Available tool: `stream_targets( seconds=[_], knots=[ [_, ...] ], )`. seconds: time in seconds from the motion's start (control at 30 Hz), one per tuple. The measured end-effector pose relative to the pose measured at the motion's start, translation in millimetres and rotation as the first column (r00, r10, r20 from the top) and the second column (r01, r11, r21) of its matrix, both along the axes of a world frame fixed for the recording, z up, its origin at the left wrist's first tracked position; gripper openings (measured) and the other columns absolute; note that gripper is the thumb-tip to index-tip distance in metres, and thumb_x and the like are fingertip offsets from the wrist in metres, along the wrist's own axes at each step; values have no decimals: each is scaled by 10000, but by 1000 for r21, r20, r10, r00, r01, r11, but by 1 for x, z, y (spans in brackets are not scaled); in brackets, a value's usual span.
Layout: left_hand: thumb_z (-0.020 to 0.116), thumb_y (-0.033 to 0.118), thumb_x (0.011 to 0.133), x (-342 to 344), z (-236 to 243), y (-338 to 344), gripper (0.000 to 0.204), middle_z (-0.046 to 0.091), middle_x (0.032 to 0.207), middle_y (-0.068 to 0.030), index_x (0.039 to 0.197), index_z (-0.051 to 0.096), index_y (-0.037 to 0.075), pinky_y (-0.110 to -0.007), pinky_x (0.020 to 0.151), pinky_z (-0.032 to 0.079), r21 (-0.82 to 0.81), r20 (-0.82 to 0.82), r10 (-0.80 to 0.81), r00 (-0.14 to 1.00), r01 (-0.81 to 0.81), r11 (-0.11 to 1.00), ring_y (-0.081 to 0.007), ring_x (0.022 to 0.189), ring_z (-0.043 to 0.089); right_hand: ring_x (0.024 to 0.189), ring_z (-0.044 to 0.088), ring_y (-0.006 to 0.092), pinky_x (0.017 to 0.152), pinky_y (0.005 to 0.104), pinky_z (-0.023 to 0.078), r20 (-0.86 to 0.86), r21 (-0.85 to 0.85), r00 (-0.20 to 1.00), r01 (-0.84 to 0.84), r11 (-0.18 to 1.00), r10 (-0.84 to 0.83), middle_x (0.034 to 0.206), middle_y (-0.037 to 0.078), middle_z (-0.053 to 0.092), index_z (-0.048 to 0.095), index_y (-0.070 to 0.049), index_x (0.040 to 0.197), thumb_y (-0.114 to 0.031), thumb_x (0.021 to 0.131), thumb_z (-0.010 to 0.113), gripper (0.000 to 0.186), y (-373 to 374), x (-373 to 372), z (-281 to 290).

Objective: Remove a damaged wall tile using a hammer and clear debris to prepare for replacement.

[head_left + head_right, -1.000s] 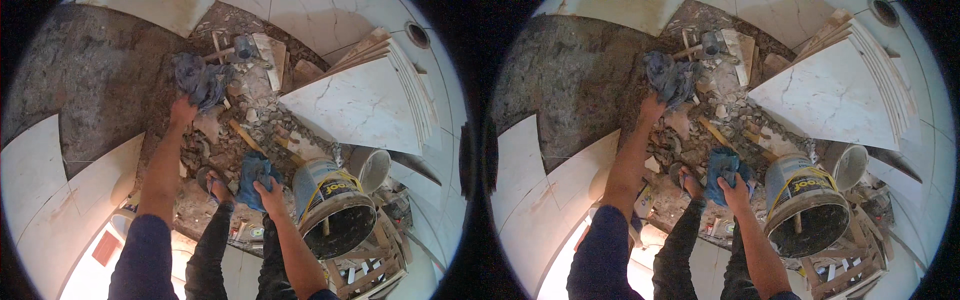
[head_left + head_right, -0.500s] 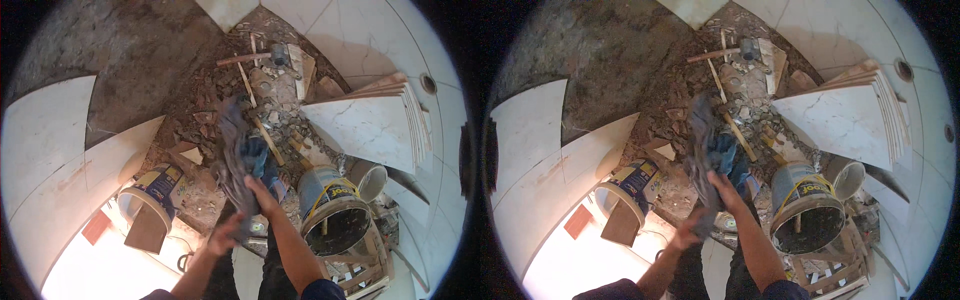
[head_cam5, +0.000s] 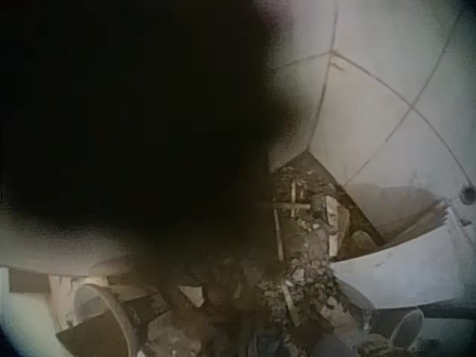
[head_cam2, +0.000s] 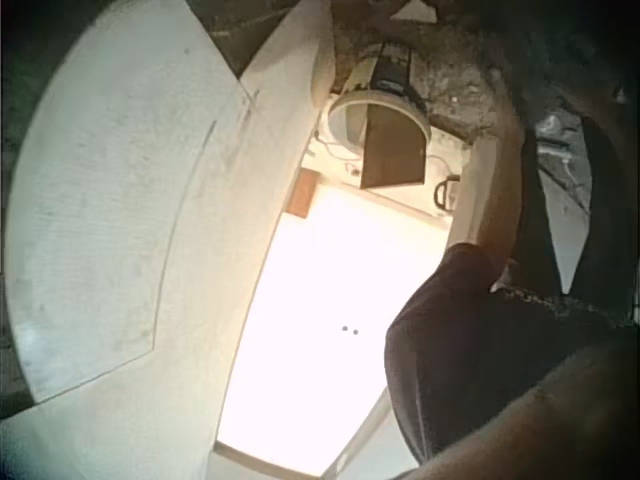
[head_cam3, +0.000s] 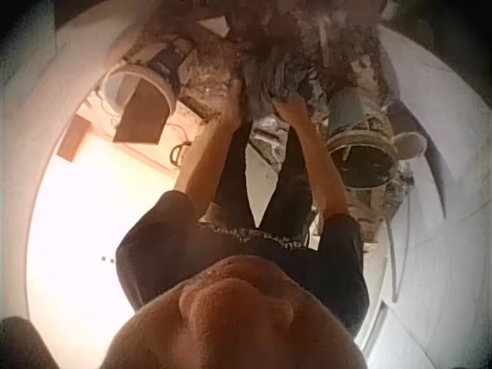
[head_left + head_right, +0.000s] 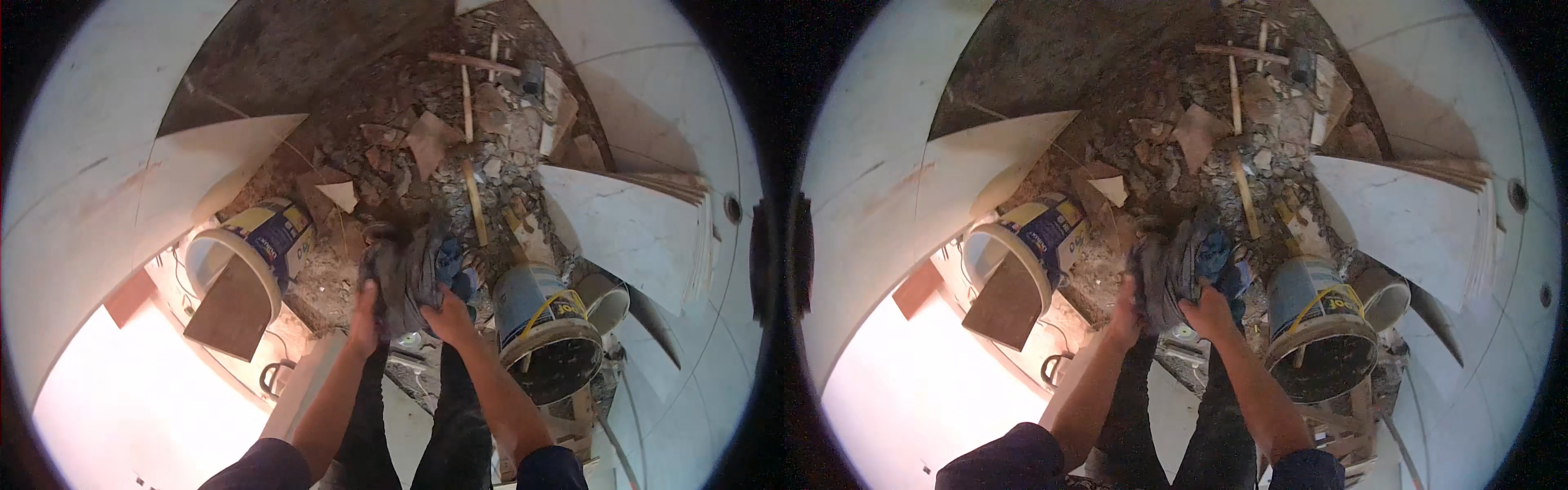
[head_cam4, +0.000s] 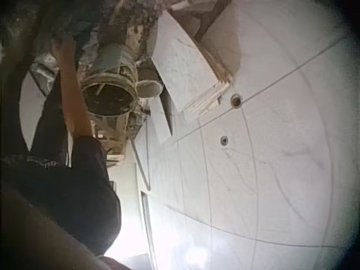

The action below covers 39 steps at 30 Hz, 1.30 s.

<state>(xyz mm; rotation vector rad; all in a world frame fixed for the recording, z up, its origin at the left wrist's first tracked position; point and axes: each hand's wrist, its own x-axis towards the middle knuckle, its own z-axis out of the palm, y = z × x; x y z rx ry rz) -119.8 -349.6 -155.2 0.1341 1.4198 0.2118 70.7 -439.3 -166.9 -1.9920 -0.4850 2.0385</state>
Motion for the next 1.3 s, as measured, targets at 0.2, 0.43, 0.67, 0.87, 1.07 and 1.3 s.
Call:
stream_targets(
  seconds=[0.2,0.43,0.67,0.87,1.07,1.3],
  knots=[
    [718,367,838,22,-36,-18,716,515,1349,-192,1414,419,63,-419,997,447,-32,-160,-471,868,472,881,-307,1191,544,1219,540,378,1025,399,425,-126,388,899,-343,855,418,1275,286,563,405,67,1407,-286,844,683,720,-7,-32,-13],
    [656,255,810,-4,-39,-59,377,666,1039,-261,1079,653,-9,-469,890,509,200,-456,-754,472,880,430,-394,1041,627,841,667,195,778,329,510,120,459,986,47,887,-114,929,88,704,621,-55,1230,-282,918,619,386,99,84,-93],
    [658,235,738,19,1,-47,345,676,917,-244,964,660,-25,-490,846,532,127,-208,-959,193,977,170,-441,931,651,1200,545,380,963,484,483,874,237,450,-722,650,181,1380,192,507,339,-81,1441,-242,786,773,803,239,101,-232],
    [685,184,732,20,11,-24,226,688,886,-197,890,667,24,-460,734,569,275,-336,-918,211,954,119,-357,866,695,1268,459,423,982,502,496,654,25,606,-617,787,454,1497,232,313,224,-136,1500,-168,744,800,950,254,67,-236],
    [668,132,734,16,19,-20,152,683,791,-138,862,684,53,-396,613,574,353,-492,-839,233,934,52,-302,756,708,1340,369,434,1000,485,477,798,111,501,-667,737,334,1528,217,265,248,-67,1477,-236,686,846,1006,269,96,-263],
    [651,91,756,17,26,-2,88,700,813,-141,791,729,66,-350,541,556,277,-450,-841,299,942,187,-254,729,711,1205,529,375,932,477,469,637,-34,365,-867,497,679,1284,236,561,543,10,1293,-321,674,850,767,295,81,-267]
  ],
)
